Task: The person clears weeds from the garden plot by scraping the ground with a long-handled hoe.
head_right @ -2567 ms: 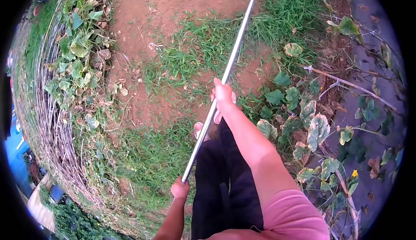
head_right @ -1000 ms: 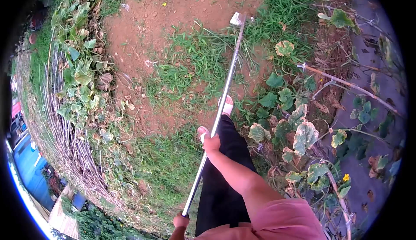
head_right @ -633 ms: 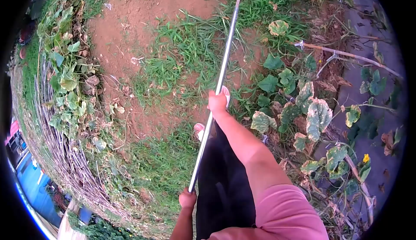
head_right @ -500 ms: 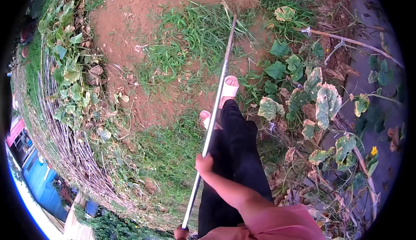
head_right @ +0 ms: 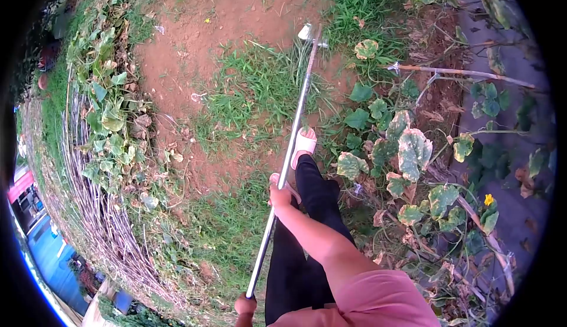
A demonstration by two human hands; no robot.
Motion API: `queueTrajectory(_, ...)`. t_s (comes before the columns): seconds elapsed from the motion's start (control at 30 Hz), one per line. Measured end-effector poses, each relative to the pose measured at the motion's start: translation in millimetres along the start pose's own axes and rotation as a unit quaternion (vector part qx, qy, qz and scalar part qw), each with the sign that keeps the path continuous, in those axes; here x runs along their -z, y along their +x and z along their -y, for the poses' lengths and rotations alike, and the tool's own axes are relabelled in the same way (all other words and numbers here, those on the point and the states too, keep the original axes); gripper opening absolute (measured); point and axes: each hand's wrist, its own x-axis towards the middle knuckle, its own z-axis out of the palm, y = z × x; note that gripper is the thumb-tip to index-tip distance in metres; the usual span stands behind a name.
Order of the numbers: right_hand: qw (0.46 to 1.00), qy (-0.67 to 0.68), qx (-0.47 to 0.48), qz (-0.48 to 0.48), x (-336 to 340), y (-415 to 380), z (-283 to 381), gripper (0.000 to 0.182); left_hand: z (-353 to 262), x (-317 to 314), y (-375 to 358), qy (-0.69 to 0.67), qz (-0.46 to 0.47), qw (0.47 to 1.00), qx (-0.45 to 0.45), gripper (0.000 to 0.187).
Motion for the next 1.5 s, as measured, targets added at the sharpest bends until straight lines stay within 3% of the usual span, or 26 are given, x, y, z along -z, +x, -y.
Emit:
queueTrajectory(0.03,0.998,0.032,0.003,0.054,3.1,19.6,59.7,0.028,-48.2,21.7,20.3,-0.018,0.009,0.999,-0.028,0.029)
queueTrajectory(0.07,0.998,0.026,0.047,0.023,2.8,54.4,104.2,0.029,-95.2,38.0,37.7,-0.033,0.007,0.999,-0.037,0.031)
queueTrajectory(0.13,0.986,0.08,0.132,0.06,8.7,73.9,216.0,0.026,-182.0,78.2,61.0,-0.1,-0.007,0.986,-0.13,0.034)
queueTrajectory(0.2,0.976,0.073,0.195,0.057,18.3,82.0,316.0,0.026,-266.5,124.2,67.5,-0.145,-0.017,0.979,-0.141,0.035)
queueTrajectory(0.3,0.95,0.008,0.302,-0.077,21.5,122.2,382.9,0.029,-343.0,148.2,86.9,-0.176,-0.027,0.97,-0.167,0.037)
queueTrajectory(0.37,0.935,-0.061,0.322,-0.136,28.1,136.6,364.6,0.03,-339.2,122.9,103.5,-0.165,-0.005,0.975,-0.151,0.034)
queueTrajectory(0.4,0.948,-0.055,0.286,-0.129,31.5,146.2,318.2,0.031,-318.0,102.1,102.6,-0.155,0.011,0.978,-0.137,0.033)
queueTrajectory(0.47,0.978,-0.038,0.177,-0.108,39.2,115.7,198.3,0.03,-201.4,17.3,91.5,-0.061,0.042,0.985,-0.158,0.03)
queueTrajectory(0.5,0.986,-0.021,0.141,-0.091,41.5,98.6,139.4,0.029,-153.9,15.3,71.6,-0.038,0.05,0.99,-0.125,0.028)
queueTrajectory(0.53,0.969,-0.119,0.162,-0.141,42.8,81.7,81.6,0.03,-113.2,23.2,44.1,-0.027,0.098,0.992,-0.078,0.026)
queueTrajectory(0.57,0.975,-0.137,0.111,-0.136,41.9,58.0,49.8,0.031,-76.0,22.9,16.9,-0.006,0.1,0.993,-0.064,0.027)
queueTrajectory(0.6,0.991,-0.104,0.026,-0.08,40.9,-1.0,88.5,0.033,-51.8,31.1,8.8,0.014,0.088,0.995,-0.047,0.027)
queueTrajectory(0.7,0.996,-0.025,0.061,-0.057,32.0,5.7,69.6,0.031,-69.4,84.4,-14.4,-0.027,0.055,0.998,-0.028,0.026)
queueTrajectory(0.8,0.994,0.074,0.084,0.003,26.7,11.1,154.3,0.026,-104.5,85.5,20.8,0.013,0.01,0.998,-0.055,0.027)
queueTrajectory(0.83,0.994,0.043,0.104,0.009,24.0,35.9,175.2,0.027,-127.8,90.5,34.3,-0.004,-0.005,0.998,-0.065,0.028)
queueTrajectory(0.87,0.98,0.069,0.188,-0.016,22.2,28.1,223.5,0.025,-159.8,97.4,51.1,-0.023,-0.019,0.997,-0.077,0.028)
queueTrajectory(0.9,0.985,0.076,0.156,0.0,23.9,40.0,259.9,0.024,-191.4,102.3,68.4,-0.05,-0.028,0.993,-0.103,0.029)
queueTrajectory(1.0,0.97,0.054,0.235,-0.017,30.7,88.3,315.4,0.02,-257.0,111.2,96.4,-0.094,-0.035,0.982,-0.162,0.031)
queueTrajectory(1.07,0.976,0.069,0.207,-0.005,29.2,128.6,250.8,0.018,-242.2,86.3,105.1,-0.069,-0.016,0.985,-0.158,0.03)
queueTrajectory(1.1,0.979,0.076,0.19,0.0,30.5,135.0,208.5,0.018,-204.3,61.0,102.8,-0.041,0.006,0.988,-0.149,0.03)
queueTrajectory(1.13,0.976,0.068,0.198,-0.059,28.9,106.9,151.9,0.018,-158.1,40.3,92.7,-0.011,0.028,0.99,-0.134,0.029)
queueTrajectory(1.2,0.995,0.023,0.085,-0.047,25.1,37.3,77.9,0.02,-60.9,20.3,55.4,0.011,0.042,0.995,-0.088,0.028)
queueTrajectory(1.23,0.999,-0.001,0.029,-0.036,23.0,2.4,41.6,0.023,-22.0,24.0,29.9,-0.001,0.06,0.998,-0.017,0.029)
queueTrajectory(1.37,0.996,-0.074,-0.017,-0.041,5.1,-79.1,-94.8,0.03,82.8,34.7,-54.8,-0.008,0.094,0.995,0.022,0.033)
queueTrajectory(1.4,0.994,-0.053,-0.093,0.013,16.2,-112.0,-82.8,0.032,92.7,34.8,-70.6,-0.013,0.095,0.995,0.031,0.033)
queueTrajectory(1.5,0.992,-0.082,-0.093,0.027,13.4,-105.3,-72.4,0.035,70.7,27.1,-78.8,-0.006,0.061,0.998,0.03,0.034)
